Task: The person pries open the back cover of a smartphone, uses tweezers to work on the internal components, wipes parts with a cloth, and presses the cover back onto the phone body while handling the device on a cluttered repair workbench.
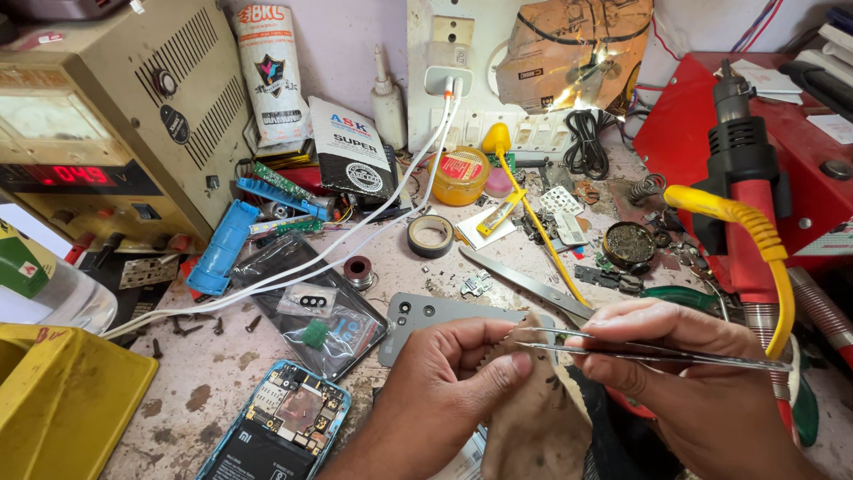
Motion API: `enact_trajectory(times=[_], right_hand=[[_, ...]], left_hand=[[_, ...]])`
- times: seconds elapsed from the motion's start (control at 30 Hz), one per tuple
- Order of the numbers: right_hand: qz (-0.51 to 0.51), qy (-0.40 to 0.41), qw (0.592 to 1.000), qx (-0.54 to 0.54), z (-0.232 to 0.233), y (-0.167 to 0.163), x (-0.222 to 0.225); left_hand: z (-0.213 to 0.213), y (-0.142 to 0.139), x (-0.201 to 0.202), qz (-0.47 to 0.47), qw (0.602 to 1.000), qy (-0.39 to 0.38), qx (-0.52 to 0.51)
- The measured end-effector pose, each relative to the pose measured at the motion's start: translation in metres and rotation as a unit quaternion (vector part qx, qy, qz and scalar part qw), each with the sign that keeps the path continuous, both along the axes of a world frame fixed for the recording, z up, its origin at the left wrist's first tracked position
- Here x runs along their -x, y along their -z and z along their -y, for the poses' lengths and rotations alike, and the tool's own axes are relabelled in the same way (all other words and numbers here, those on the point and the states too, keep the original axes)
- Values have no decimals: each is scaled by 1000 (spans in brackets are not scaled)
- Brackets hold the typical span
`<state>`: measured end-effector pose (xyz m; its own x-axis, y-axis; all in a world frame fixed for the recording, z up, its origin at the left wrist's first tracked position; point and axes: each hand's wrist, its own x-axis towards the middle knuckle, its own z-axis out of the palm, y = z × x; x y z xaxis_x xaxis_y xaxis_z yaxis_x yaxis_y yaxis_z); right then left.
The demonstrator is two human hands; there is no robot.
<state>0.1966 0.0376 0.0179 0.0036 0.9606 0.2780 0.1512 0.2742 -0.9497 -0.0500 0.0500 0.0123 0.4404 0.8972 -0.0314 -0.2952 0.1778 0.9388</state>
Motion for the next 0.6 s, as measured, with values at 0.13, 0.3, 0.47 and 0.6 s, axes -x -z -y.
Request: enact_trajectory(times=[0.13,0.3,0.47,0.6], right_hand=[[-35,27,999,24,-1,0,-4],[-248,-121,961,-9,-6,1,-7],[-178,-113,977,-9,1,4,-6],[87,-32,995,-41,10,4,-4]], left_hand=[[0,4,0,2,1000,-11,-24],[-2,7,-2,11,1000,-18,-17],[-3,2,-1,96,995,-21,16],[1,2,7,60,996,-15,56]])
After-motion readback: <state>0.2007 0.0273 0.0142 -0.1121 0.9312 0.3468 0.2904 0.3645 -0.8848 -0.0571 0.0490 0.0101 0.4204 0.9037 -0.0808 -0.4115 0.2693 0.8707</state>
